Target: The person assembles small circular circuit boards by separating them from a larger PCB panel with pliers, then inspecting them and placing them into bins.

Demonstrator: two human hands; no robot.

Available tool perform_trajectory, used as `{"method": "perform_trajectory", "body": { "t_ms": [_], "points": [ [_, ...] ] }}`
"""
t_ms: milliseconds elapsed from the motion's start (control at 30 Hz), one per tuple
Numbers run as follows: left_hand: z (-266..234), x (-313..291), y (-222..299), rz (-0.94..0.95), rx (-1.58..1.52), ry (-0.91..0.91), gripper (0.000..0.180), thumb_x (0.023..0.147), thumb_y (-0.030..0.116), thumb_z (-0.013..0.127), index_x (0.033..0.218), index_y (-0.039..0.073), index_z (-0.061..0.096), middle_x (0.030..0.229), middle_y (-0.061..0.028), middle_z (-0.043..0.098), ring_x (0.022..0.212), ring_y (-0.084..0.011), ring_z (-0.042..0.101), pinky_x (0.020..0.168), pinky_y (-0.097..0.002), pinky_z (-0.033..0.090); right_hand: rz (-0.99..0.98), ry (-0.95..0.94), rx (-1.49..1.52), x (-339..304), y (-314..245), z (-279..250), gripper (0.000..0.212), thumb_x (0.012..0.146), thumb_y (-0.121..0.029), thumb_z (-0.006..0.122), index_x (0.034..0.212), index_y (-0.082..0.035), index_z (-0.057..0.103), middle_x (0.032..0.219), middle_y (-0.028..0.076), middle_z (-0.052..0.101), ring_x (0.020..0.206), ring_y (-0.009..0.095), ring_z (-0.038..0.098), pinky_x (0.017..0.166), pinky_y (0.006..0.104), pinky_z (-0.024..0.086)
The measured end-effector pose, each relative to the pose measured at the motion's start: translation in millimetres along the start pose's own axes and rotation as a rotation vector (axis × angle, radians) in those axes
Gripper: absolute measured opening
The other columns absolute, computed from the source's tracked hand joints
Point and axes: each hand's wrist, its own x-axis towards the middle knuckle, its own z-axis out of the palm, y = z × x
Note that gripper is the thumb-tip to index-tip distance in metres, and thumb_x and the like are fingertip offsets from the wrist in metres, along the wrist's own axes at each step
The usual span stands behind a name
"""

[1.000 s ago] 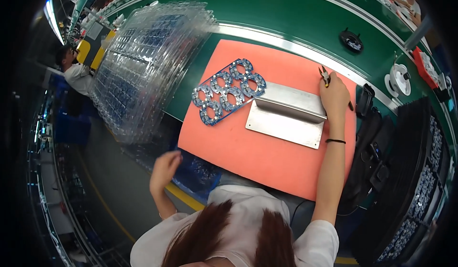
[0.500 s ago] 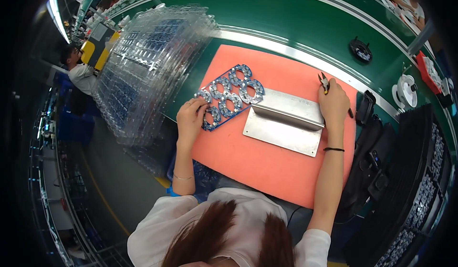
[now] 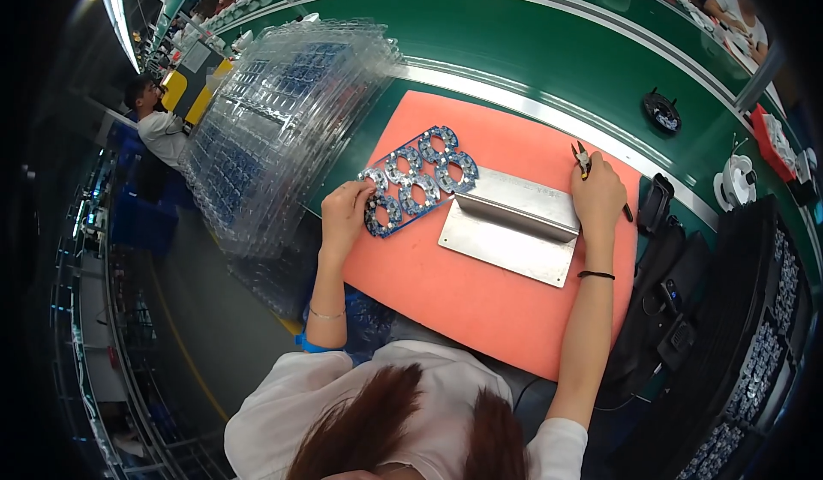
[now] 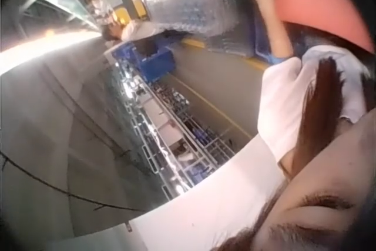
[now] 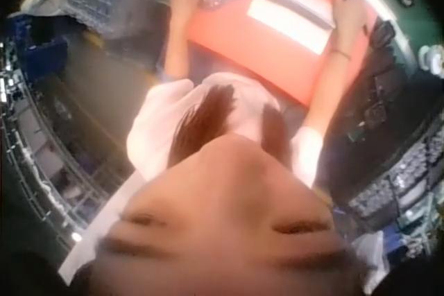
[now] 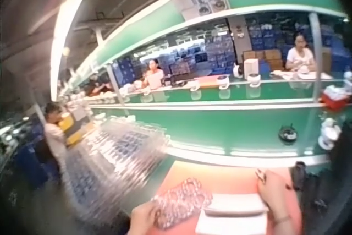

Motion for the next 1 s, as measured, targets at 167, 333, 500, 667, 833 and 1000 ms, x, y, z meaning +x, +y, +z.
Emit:
{"method": "perform_trajectory", "body": {
  "t_ms": [167,333,500,667,833,1000],
  "points": [
    [0,-5,1,0.085,0.037,0.035,0.007,0.078,0.008,0.062,0.077,0.001,0.063,0.082,-0.0113,0.063,0.076,-0.0284,0.059,0.067,-0.0357,0.047,-0.003,-0.013,0.01,-1,-1,0,0.02,0.081,-0.024,0.054,0.081,-0.004,0.052,0.072,0.013,0.059,0.066,0.033,0.059,0.057,0.0427,0.045],
    [-3,-6,-3,0.097,0.095,-0.013,0.009,0.075,0.007,0.064,0.082,0.0,0.066,0.083,-0.0105,0.065,0.075,-0.0266,0.063,0.067,-0.0331,0.049,-0.016,0.01,-0.005,-6,0,0,0.02,0.08,-0.024,0.054,0.081,-0.004,0.052,0.073,0.014,0.059,0.067,0.033,0.059,0.057,0.0431,0.045],
    [-9,-15,-11,0.088,0.006,0.051,0.011,0.075,0.01,0.063,0.084,0.004,0.067,0.088,-0.0111,0.065,0.078,-0.0277,0.063,0.068,-0.0341,0.051,-0.002,-0.003,0.018,-15,-7,-6,0.021,0.082,-0.025,0.053,0.085,-0.004,0.052,0.077,0.016,0.06,0.072,0.035,0.059,0.06,0.0448,0.044],
    [-22,-34,-18,0.075,0.009,0.095,0.012,0.073,0.003,0.061,0.083,-0.001,0.066,0.091,-0.0143,0.066,0.083,-0.0264,0.064,0.073,-0.0326,0.052,-0.019,-0.075,0.085,-20,-7,-1,0.028,0.082,-0.026,0.051,0.095,-0.002,0.055,0.088,0.021,0.061,0.08,0.04,0.058,0.067,0.0469,0.045],
    [-27,-36,-4,0.076,-0.111,0.06,0.01,0.074,0.009,0.062,0.081,0.004,0.068,0.089,-0.0089,0.066,0.078,-0.0248,0.064,0.07,-0.0326,0.051,0.068,-0.112,-0.016,-46,0,-37,0.03,0.085,-0.03,0.048,0.097,-0.003,0.053,0.087,0.019,0.061,0.078,0.038,0.057,0.065,0.046,0.043],
    [-45,-45,-7,-0.009,-0.08,0.065,0.009,0.075,0.009,0.061,0.078,0.005,0.068,0.088,-0.0063,0.067,0.076,-0.0228,0.063,0.068,-0.0313,0.051,0.016,-0.094,0.043,-43,-18,-23,0.029,0.086,-0.03,0.047,0.094,-0.002,0.052,0.086,0.017,0.06,0.078,0.037,0.057,0.065,0.0447,0.043]
  ]
}}
